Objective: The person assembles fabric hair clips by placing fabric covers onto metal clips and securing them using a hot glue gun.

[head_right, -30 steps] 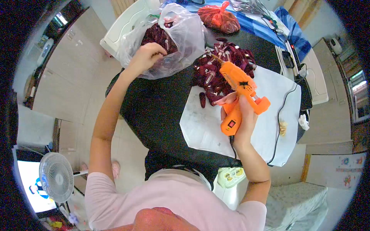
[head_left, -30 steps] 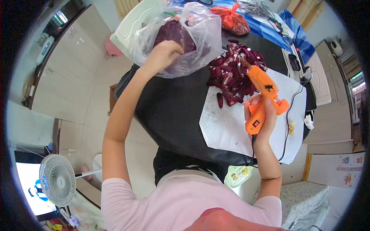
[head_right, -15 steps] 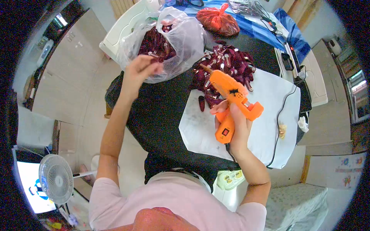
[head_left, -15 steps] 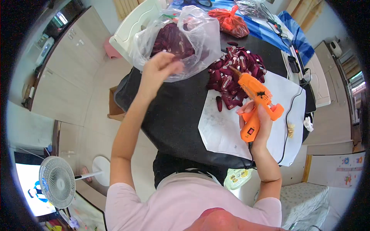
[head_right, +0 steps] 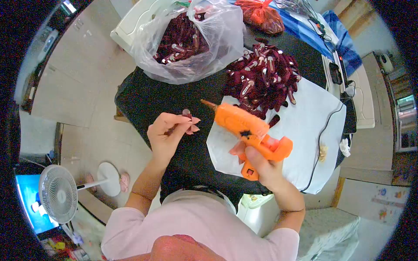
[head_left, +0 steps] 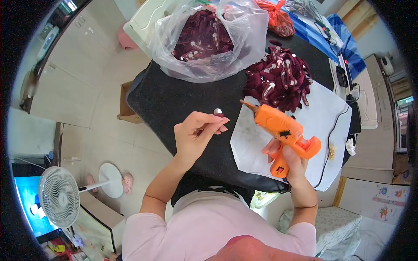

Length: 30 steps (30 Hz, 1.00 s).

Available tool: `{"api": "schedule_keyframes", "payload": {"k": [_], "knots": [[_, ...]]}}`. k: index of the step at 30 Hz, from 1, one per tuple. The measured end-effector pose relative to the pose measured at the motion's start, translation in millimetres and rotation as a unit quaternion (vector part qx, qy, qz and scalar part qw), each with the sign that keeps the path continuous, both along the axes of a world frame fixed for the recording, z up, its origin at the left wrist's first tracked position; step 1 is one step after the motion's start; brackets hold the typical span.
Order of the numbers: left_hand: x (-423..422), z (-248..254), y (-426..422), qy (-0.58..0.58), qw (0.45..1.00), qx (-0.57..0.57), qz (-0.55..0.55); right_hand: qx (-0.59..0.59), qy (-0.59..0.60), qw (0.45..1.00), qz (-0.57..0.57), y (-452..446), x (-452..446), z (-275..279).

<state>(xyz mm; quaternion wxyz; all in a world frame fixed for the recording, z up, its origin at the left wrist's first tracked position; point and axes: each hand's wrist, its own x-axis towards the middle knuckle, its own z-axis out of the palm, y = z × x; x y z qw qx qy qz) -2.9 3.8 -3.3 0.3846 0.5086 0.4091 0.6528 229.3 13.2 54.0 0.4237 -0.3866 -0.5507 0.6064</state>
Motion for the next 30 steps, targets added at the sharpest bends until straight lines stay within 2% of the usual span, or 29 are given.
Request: {"api": "schedule_keyframes", "payload": {"k": [6,9,12,27,30], "knots": [[2,-5,-1,0.037,0.998,0.043,0.018,0.01,-0.061,0.993,0.099,1,6,-2],[0,-6,-2,0.068,0.995,0.069,0.019,-0.024,-0.099,0.989,0.109,2,3,-1],[-2,-7,-1,0.091,0.992,0.087,0.021,0.012,-0.078,0.991,0.109,4,-1,-9],[-3,-8,-3,0.12,0.987,0.096,0.044,0.001,-0.092,0.988,0.122,5,-4,-7],[-5,-6,-4,0.134,0.985,0.103,0.025,0.03,-0.096,0.986,0.136,7,-2,-9]]}}
